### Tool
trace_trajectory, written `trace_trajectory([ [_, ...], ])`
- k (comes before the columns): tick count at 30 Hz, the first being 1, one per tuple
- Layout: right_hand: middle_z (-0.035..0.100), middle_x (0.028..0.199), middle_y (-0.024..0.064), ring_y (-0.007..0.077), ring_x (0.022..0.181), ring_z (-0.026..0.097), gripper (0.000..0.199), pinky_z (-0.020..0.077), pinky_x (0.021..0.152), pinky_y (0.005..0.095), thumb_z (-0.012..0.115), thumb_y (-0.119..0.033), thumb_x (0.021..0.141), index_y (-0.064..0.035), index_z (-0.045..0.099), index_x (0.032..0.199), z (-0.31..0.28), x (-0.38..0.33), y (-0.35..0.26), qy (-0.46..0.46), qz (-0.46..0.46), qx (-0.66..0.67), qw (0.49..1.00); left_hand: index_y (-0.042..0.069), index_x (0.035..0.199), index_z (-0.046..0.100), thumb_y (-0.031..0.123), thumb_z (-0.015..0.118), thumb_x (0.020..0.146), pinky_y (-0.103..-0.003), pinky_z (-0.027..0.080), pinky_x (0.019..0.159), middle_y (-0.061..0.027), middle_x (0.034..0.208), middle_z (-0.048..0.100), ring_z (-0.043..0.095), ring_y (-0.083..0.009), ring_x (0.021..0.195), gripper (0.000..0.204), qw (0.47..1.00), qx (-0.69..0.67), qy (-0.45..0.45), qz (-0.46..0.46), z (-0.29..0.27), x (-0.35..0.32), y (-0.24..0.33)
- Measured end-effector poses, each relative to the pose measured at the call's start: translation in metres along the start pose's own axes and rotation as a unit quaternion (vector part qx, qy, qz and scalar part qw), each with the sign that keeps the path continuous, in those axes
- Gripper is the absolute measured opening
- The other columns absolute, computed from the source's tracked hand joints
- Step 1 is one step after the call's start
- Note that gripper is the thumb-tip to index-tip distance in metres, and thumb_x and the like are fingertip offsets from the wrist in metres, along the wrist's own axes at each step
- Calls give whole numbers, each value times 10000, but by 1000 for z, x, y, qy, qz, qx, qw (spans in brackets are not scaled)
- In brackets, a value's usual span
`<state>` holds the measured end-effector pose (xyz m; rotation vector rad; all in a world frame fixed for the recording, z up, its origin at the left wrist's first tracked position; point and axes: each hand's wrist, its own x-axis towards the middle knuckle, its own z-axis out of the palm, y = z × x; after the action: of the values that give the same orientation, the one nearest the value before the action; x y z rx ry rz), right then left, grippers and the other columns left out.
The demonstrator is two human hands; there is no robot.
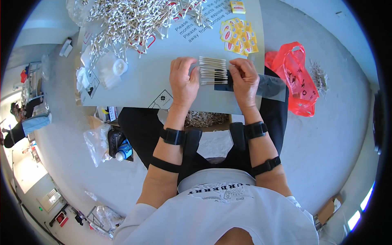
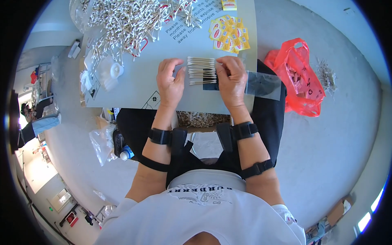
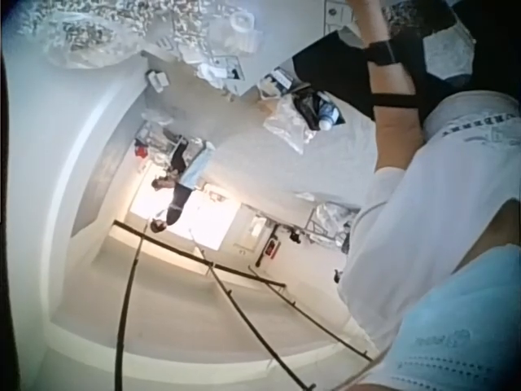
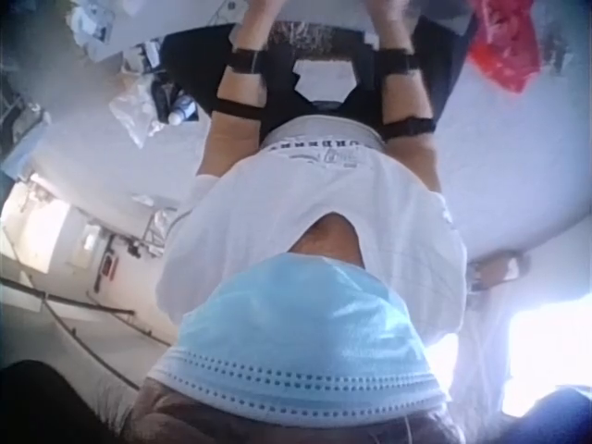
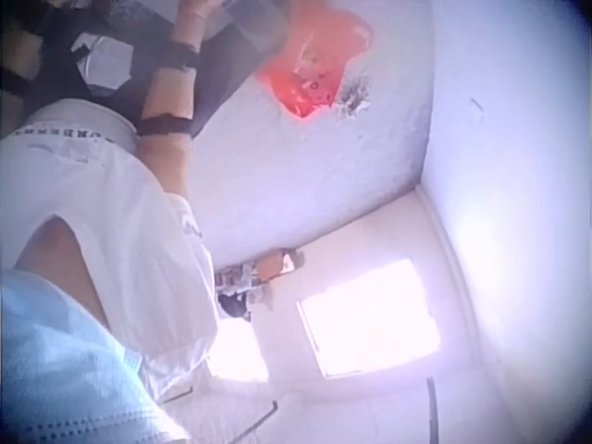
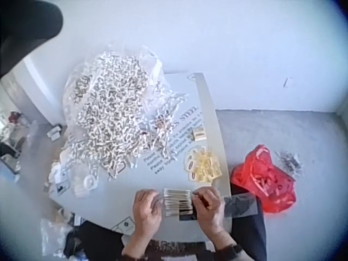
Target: Organizing cotton swabs into bundles and placing them into small plastic packages.
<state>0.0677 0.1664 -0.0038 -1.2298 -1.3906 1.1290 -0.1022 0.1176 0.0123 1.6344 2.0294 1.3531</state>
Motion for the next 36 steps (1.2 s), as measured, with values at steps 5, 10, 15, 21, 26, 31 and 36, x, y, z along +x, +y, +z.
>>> trace_trajectory([
  [5,569,859,83,272,769,611,120,498,662,356,713,-34,765,-51,687,882,11,-7,-11,-41,-138,-194,970,68,823,632,-1,732,689,-393,457,729,-55,821,566,548,-281,831,181,993,83,-60,57,1,15,1],
  [10,568,854,81,273,770,609,107,498,666,355,711,-38,769,-55,689,873,13,-7,-9,-33,-139,-196,970,70,801,619,5,733,692,-391,446,741,-57,800,549,536,-278,827,171,990,100,-79,57,6,17,-5],
  [15,577,862,94,239,727,605,89,482,630,324,689,3,786,-30,671,867,10,-4,-5,7,-113,-118,986,67,782,582,8,724,697,-400,449,731,-60,807,557,542,-286,823,176,994,68,-73,38,5,17,-9],
  [21,613,814,117,260,715,620,67,477,630,351,695,-48,789,-20,653,832,15,20,-28,-12,-51,-156,986,67,797,574,29,721,705,-410,458,733,-66,818,571,551,-292,822,178,985,130,-97,66,2,19,-8],
  [26,641,850,145,330,782,634,157,492,694,430,674,-177,812,-30,662,865,34,80,-28,-66,-99,-251,961,45,792,564,23,687,737,-407,457,726,-87,820,576,551,-307,824,137,993,68,-95,36,-5,19,-7],
  [31,655,937,159,348,882,636,200,509,760,461,652,-219,815,-45,675,909,59,117,-16,-62,-172,-361,914,9,801,564,-5,624,771,-393,457,701,-126,799,580,556,-333,790,68,984,-65,-165,-22,-34,9,-1],
  [36,622,902,124,332,899,621,166,501,758,456,570,-213,877,-53,613,870,64,136,5,-69,-267,-430,860,-6,774,573,-6,594,781,-390,464,678,-139,751,573,565,-331,752,22,888,-124,-440,-46,-53,-10,14],
])
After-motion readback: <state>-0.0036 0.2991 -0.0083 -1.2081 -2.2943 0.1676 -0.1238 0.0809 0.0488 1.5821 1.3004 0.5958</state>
